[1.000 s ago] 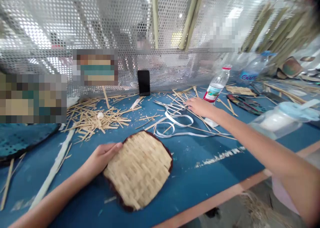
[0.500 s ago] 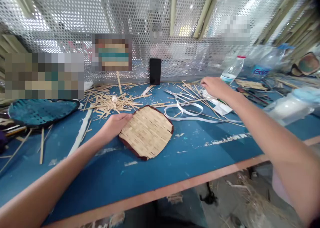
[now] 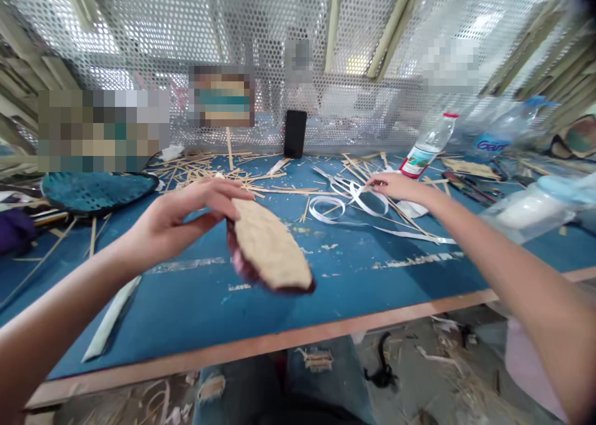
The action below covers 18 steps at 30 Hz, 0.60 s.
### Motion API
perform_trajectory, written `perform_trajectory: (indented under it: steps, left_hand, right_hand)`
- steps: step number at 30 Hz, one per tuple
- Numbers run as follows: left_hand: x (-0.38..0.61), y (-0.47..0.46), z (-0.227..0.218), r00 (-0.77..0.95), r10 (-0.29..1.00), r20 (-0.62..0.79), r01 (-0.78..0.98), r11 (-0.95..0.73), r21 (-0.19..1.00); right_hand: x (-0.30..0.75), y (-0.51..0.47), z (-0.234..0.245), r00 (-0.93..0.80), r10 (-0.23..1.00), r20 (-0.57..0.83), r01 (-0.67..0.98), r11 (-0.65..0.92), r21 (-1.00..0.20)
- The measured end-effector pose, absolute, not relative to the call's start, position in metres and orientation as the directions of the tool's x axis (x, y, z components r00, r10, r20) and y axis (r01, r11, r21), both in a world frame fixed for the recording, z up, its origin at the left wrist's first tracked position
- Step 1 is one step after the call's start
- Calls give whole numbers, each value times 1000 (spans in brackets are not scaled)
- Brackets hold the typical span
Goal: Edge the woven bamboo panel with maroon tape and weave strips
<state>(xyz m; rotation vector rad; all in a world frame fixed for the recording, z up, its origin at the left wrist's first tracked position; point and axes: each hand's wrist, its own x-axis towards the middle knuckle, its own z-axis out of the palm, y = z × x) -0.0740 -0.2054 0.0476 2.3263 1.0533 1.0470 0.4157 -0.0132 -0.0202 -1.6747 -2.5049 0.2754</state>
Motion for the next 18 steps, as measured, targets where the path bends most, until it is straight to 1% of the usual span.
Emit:
perform_trajectory:
  steps: [2,3,4,5,8,9,11,13,15,16,18]
  left_hand:
    - [-86,-213,41,522,745,415,552,-666,501]
    - [-93,-215,33,522,761,385,598,-649,470]
    - [-99,-216,24,511,785,350,639,-619,457]
    - [-105,-218,14,486,814,317,668,-580,466]
    - [-108,-230,-12,393,896,206,751,-442,491]
    - [-105,-236,-18,389,906,168,774,-421,473]
    - [-94,-253,-28,420,903,94,818,-421,392]
    - [-82,-270,-35,455,889,45,847,-448,288]
    - [-73,-281,-40,464,886,22,863,-457,215]
    - [-72,-285,-42,463,886,12,867,-456,200]
    - [-73,-286,-41,469,883,-21,864,-453,220]
  right_hand:
    - [414,-17,-10,-350,936,27,927,350,-137]
    - [413,-19,-3,-330,943,40,941,332,-73]
    - [412,-21,3,-302,952,52,953,303,-2]
    - [411,-22,11,-279,958,60,960,277,42]
    - [410,-26,34,-167,980,107,981,154,120]
    - [412,-27,42,-118,984,129,983,98,157]
    - [417,-29,55,-36,985,169,976,-2,218]
    - [426,-32,65,-4,976,219,972,-48,231]
    - [437,-34,71,-43,959,281,974,-23,227]
    - [444,-35,73,-82,951,299,974,13,226]
    - [460,-34,75,-163,912,376,976,94,196]
